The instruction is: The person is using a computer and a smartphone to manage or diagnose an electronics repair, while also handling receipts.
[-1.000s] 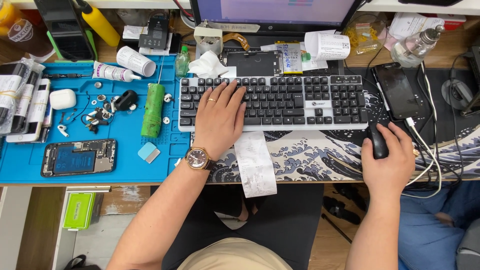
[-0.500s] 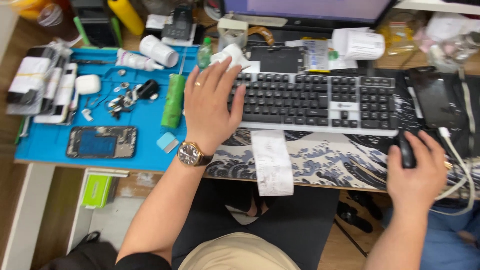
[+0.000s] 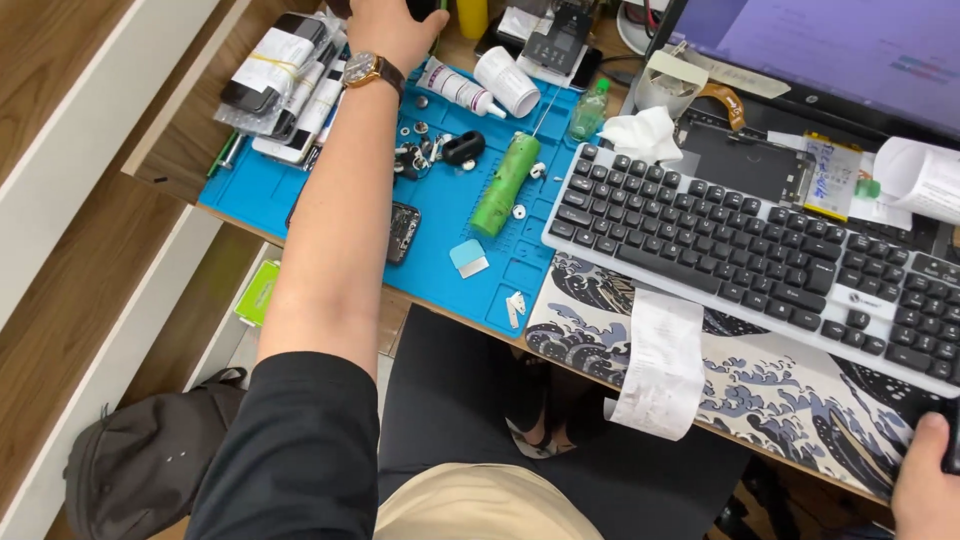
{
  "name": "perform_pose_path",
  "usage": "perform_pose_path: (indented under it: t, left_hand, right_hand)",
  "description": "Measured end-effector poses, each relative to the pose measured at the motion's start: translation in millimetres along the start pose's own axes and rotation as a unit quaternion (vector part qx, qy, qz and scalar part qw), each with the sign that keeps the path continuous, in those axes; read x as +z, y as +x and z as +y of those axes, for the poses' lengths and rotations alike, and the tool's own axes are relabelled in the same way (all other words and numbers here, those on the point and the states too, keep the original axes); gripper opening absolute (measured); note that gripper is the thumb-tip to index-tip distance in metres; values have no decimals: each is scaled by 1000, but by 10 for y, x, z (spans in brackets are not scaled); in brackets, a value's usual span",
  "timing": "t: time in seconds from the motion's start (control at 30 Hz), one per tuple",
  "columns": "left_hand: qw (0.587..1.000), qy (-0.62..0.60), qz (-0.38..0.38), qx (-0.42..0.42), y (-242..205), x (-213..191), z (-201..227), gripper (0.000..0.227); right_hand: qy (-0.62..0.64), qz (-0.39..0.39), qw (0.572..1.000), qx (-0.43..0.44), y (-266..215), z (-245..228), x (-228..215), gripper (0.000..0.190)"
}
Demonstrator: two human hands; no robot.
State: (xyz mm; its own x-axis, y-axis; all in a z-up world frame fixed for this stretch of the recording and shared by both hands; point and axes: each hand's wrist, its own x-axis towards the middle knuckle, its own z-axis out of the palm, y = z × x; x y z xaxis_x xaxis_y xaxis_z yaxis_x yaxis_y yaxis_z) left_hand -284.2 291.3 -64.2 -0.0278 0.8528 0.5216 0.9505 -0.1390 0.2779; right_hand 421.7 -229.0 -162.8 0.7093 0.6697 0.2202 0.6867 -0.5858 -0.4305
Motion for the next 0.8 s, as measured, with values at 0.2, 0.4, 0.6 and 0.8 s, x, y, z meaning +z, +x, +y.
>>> perform_pose_path:
  t: [0.2, 0.4, 0.6, 0.8]
  left_hand:
    - [993, -39, 97, 49, -96, -430, 201, 58]
    - [932, -333, 138, 21, -356, -699, 229, 104]
    - [637, -735, -65, -223, -1121, -1865, 2070, 71]
    - [474, -842, -168, -197, -1736, -1489, 2853, 66]
  right_hand:
    - [-8, 85, 978, -190, -271, -1286, -777, 65]
    - [-26, 129, 951, -281, -256, -1321, -865, 64]
    - [34, 86, 971, -221, -314, -1595, -1042, 66]
    - [31, 96, 962, -252, -325, -1626, -1072, 63]
